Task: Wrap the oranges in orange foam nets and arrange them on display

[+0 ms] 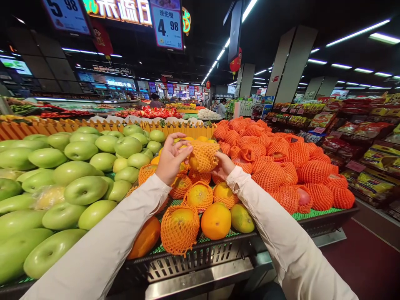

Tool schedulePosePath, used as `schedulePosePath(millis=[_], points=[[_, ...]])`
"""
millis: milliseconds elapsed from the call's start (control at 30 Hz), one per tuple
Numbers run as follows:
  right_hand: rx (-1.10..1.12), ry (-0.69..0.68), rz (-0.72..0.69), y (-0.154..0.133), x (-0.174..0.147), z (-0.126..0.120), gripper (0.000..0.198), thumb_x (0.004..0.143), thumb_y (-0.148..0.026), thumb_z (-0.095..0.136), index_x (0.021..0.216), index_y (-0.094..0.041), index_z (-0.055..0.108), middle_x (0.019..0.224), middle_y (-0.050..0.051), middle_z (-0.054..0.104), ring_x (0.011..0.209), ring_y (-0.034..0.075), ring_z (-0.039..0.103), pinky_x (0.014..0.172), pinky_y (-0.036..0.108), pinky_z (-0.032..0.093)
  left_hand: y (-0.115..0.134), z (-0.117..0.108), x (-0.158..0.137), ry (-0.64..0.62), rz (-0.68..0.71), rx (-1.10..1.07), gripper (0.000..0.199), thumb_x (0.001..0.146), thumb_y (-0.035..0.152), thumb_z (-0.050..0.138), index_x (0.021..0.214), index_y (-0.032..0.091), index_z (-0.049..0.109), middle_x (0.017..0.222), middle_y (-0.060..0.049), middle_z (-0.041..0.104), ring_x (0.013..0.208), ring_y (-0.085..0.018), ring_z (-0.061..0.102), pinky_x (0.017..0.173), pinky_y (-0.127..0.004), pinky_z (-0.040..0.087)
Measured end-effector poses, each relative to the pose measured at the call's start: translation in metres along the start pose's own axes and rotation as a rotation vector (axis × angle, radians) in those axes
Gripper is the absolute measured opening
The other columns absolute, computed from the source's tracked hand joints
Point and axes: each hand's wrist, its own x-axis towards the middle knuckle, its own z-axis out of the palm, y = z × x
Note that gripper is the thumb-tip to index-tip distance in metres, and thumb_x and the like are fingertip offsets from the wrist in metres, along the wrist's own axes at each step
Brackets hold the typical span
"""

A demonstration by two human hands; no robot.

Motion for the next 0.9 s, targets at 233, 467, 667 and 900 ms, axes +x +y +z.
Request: schedulePosePath(millis=[233, 467, 667, 900], points=[[0.072, 0.125, 0.005, -0.002, 0.002, 0.005, 0.055, 0.088, -0.041, 0.061, 0.133, -0.011, 0.051, 0.096, 0.003, 0.059, 0.092, -0.003, 0.058, 0.097, 0.01, 0.056, 0.004, 0.003, -0.003, 0.023, -0.103, -0.048, 0.066, 0.061, 0.037, 0.087, 0.108, 0.022, 0.044, 0.093, 0.001, 0.056, 0.046, 0.0, 0.03, 0.036, -0.013, 0.021], [0.119, -0.03, -0.025, -0.011, -0.008, 0.003, 0.06, 0.095, -0.047, 0.049, 0.141, -0.008, 0.045, 0.103, 0.007, 0.058, 0.101, 0.001, 0.059, 0.099, 0.015, 0.057, 0.006, 0.001, -0.002, 0.049, -0.086, -0.007, 0.067, 0.059, 0.035, 0.089, 0.113, 0.021, 0.051, 0.103, -0.006, 0.062, 0.063, -0.006, 0.05, 0.041, -0.012, 0.03], [0.096, 0.015, -0.032, -0.004, -0.003, 0.002, 0.065, 0.093, -0.048, 0.056, 0.15, -0.017, 0.045, 0.114, 0.005, 0.057, 0.094, -0.001, 0.058, 0.089, 0.012, 0.057, -0.016, -0.016, 0.011, 0.174, -0.047, 0.085, 0.056, 0.065, 0.039, 0.083, 0.109, 0.019, 0.054, 0.103, -0.007, 0.064, 0.069, -0.01, 0.056, 0.045, -0.014, 0.035], [-0.081, 0.193, -0.01, 0.0, 0.008, -0.002, 0.087, 0.081, -0.067, 0.067, 0.14, -0.004, 0.051, 0.103, 0.009, 0.059, 0.082, 0.0, 0.059, 0.074, 0.009, 0.052, -0.028, -0.018, 0.002, -0.099, 0.212, 0.723, 0.057, 0.074, 0.024, 0.062, 0.13, 0.016, 0.053, 0.133, -0.015, 0.057, 0.119, -0.028, 0.058, 0.098, -0.047, 0.053]])
